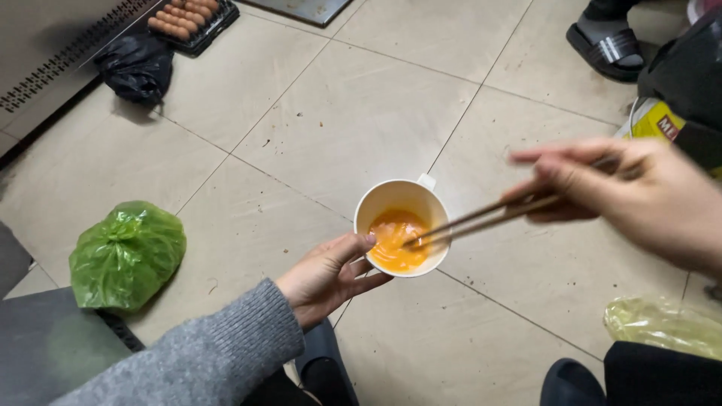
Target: Whisking eggs in a small white cup using a pair of wooden chopsticks.
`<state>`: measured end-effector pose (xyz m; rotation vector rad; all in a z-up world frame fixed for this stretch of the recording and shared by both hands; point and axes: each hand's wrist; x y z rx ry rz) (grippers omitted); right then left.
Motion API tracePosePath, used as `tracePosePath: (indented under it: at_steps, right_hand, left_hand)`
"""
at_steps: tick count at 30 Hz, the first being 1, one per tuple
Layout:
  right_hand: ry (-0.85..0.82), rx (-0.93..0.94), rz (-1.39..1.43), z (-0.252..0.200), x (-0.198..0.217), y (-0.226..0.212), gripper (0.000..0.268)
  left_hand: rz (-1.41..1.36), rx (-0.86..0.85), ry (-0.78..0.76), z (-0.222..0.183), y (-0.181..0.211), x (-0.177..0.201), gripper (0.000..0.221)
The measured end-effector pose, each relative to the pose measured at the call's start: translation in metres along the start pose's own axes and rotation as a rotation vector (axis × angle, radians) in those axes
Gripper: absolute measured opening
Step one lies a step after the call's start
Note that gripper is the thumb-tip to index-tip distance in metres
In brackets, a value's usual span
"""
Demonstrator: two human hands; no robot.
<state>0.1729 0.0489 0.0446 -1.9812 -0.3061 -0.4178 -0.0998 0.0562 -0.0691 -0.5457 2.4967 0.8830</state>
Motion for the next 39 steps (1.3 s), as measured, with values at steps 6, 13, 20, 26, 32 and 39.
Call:
tracePosePath:
  at_steps: [6,13,20,26,32,39]
  right_hand:
    - [-0.126,-0.090,-0.038,-0.001,0.007,0.009,0.037]
    - [-0.043,0.030,-0.070,-0.007,0.010,0.009,0.037]
    - [-0.015,-0.128,-0.217,-0.031,-0.001,-0.017,0.034]
    - [-0.003,-0.066,-0.225,-0.021,0.002,-0.002,0.035]
    - [-0.043,-0.036,-0.272,-0.022,0.000,0.002,0.035]
    - [0.017,0.068,-0.312,-0.026,-0.006,-0.002,0.033]
  left_hand:
    - [0.039,0.034,0.002,-0.006,0.001,-0.005,0.021]
    - [0.032,0.034,-0.058,-0.006,-0.002,-0.011,0.024]
    - [0.036,0.037,0.001,-0.011,-0.002,-0.016,0.030]
    - [0.038,0.049,0.006,-0.011,-0.005,-0.011,0.036]
    - [0.058,0.034,0.009,-0.012,-0.003,-0.012,0.035]
    - [0.053,0.016,0.020,-0.008,0.000,-0.005,0.027]
Point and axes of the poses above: each hand's wrist, its own z-axis towards the middle knuckle, its own x-axis out of the back of the hand, y = z × x, and after that the axes turned 10 degrees about -z, right-handed
